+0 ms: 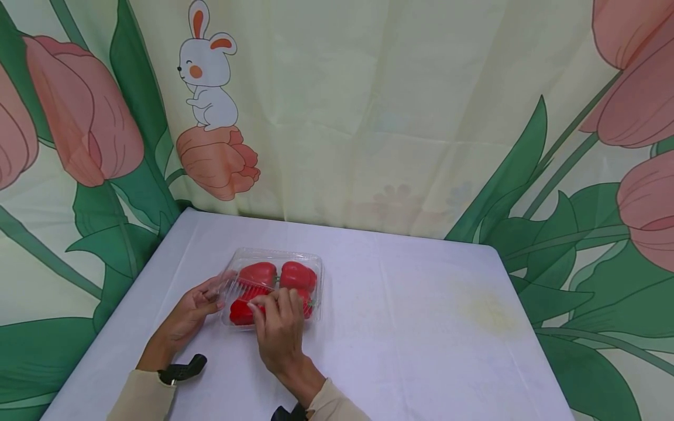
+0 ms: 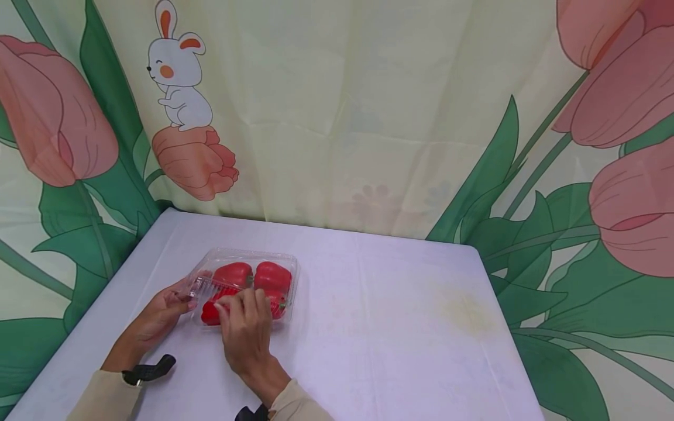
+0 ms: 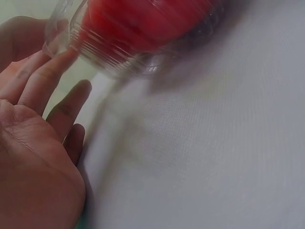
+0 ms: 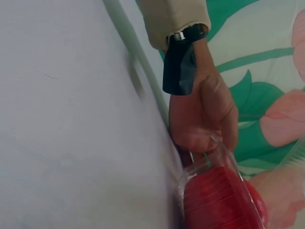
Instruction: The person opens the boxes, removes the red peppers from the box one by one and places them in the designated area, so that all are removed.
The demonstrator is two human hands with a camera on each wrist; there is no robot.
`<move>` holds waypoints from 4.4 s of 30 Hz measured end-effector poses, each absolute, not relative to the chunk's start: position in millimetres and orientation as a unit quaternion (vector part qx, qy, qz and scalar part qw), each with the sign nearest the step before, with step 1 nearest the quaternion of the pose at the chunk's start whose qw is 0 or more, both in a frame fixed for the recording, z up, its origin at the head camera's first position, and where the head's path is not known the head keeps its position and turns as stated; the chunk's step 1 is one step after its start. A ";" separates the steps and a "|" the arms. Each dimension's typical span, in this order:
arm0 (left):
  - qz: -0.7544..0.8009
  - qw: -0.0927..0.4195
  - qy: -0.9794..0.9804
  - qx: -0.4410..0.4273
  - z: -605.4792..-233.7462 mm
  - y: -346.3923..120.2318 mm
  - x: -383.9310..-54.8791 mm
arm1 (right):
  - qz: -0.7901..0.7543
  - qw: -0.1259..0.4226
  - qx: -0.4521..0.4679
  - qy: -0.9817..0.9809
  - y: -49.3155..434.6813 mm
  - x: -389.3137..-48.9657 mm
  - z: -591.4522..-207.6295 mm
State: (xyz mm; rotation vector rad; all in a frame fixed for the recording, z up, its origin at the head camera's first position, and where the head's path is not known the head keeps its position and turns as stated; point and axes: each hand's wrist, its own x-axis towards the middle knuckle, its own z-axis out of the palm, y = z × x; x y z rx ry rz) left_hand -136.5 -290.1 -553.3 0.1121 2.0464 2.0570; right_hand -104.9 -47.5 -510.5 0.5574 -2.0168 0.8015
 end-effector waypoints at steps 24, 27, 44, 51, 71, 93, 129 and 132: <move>0.693 0.125 0.709 0.013 -551.4 -287.2 -134.3 | 0.298 0.454 0.217 -0.811 -45.1 -112.5 -503.4; 0.693 0.123 0.710 0.015 -550.8 -286.4 -134.5 | 0.295 0.467 0.216 -0.805 -44.1 -116.3 -496.6; 0.710 0.095 0.697 0.046 -557.6 -288.2 -134.8 | 0.213 0.504 0.257 -0.796 -32.4 -146.1 -468.2; 0.709 0.088 0.694 0.087 -559.8 -288.4 -137.7 | 0.200 0.506 0.259 -0.798 -20.6 -156.8 -458.5; 0.706 0.088 0.698 0.081 -560.2 -287.8 -139.3 | 0.243 0.490 0.204 -0.812 13.1 -191.0 -438.5; 0.711 0.090 0.693 0.071 -560.8 -287.6 -138.6 | 0.368 0.441 0.175 -0.800 41.7 -224.0 -432.8; 0.713 0.089 0.692 0.068 -558.9 -286.2 -138.5 | 0.474 0.350 0.180 -0.788 61.3 -263.4 -459.5; 0.712 0.090 0.693 0.063 -558.5 -285.9 -138.4 | 0.475 0.339 0.185 -0.791 63.4 -265.5 -464.8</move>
